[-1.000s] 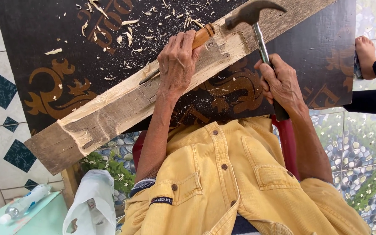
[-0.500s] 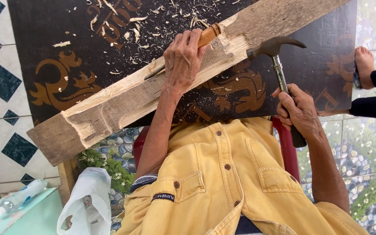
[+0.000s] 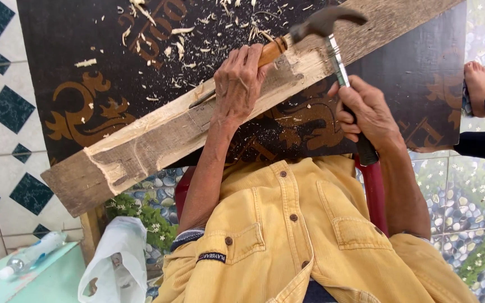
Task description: Using a hammer and chisel to carve a groove or shape into a piece of wood on a workbench.
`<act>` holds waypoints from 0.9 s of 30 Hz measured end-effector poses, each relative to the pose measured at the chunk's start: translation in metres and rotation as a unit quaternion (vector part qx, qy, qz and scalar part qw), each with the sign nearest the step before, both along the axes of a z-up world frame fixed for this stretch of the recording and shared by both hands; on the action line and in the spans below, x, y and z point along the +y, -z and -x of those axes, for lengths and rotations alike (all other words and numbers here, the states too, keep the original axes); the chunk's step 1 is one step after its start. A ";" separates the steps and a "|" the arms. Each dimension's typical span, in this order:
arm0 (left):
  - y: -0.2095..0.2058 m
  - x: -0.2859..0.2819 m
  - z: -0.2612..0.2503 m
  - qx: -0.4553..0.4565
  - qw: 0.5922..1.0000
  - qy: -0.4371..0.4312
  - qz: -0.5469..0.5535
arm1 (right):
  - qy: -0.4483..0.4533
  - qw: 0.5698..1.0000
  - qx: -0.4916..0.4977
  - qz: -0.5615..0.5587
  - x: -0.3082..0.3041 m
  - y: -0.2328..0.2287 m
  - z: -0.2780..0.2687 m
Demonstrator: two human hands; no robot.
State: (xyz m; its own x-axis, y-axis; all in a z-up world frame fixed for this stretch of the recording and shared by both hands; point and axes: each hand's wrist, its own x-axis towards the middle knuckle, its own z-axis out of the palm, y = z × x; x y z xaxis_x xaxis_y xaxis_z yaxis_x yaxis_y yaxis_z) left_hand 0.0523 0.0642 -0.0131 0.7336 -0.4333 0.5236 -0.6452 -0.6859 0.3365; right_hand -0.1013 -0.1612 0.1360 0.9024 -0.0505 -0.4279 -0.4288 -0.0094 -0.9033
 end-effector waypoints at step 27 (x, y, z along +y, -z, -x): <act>0.027 -0.008 0.000 -0.038 0.998 -0.038 -0.030 | 0.020 0.998 -0.037 0.041 0.037 0.000 -0.002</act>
State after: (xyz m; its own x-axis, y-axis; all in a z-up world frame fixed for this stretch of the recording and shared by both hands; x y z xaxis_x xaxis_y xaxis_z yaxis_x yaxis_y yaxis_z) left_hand 0.0519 0.0558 -0.0402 0.7241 -0.4104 0.5542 -0.6133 -0.7508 0.2454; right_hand -0.0992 -0.1241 0.1361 0.9283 -0.1189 -0.3522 -0.3616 -0.0687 -0.9298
